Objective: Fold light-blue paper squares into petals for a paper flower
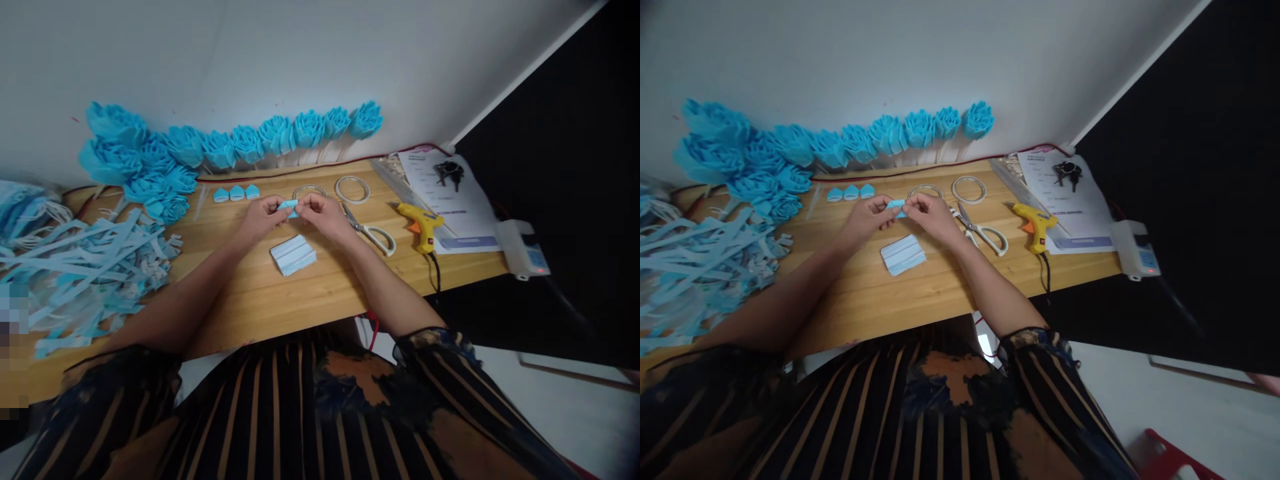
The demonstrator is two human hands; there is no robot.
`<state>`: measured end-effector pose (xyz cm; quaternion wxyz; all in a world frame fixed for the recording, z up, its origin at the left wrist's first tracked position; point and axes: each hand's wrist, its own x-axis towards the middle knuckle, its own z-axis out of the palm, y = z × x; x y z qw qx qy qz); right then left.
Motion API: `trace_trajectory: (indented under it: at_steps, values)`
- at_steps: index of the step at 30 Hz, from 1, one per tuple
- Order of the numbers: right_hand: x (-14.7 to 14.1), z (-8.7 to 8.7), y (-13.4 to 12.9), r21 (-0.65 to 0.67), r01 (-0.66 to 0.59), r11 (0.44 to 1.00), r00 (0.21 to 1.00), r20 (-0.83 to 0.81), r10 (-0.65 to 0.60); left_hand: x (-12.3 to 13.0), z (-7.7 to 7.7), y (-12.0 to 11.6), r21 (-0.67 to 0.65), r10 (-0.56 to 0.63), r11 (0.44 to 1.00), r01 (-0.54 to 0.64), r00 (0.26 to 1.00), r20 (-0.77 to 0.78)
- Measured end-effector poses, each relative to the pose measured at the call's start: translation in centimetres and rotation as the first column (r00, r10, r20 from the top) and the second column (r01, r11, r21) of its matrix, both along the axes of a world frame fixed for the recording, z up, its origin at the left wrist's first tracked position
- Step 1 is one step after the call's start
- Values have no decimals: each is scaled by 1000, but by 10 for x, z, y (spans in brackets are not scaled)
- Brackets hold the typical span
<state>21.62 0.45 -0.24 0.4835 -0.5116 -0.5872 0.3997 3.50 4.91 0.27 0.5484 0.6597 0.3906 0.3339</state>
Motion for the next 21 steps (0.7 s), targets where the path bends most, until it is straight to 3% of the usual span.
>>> trace_trajectory:
  at_steps: [5,8,10,14,21]
  values:
    - [37,37,-2,96,290,952,956,-81,-283,0,-3,5,-17,90,996,-90,996,9]
    - [66,48,-11,147,342,928,938,0,-346,-1,-5,7,-22,132,991,-132,991,29]
    - [80,44,-20,145,358,922,929,38,-367,-1,-7,8,-25,145,989,-144,989,34]
    - [90,20,-42,76,409,910,891,181,-416,-1,-10,10,-33,160,987,-159,986,42]
    - [87,-7,-63,205,403,892,661,609,-438,1,-12,10,1,142,990,-143,989,42]
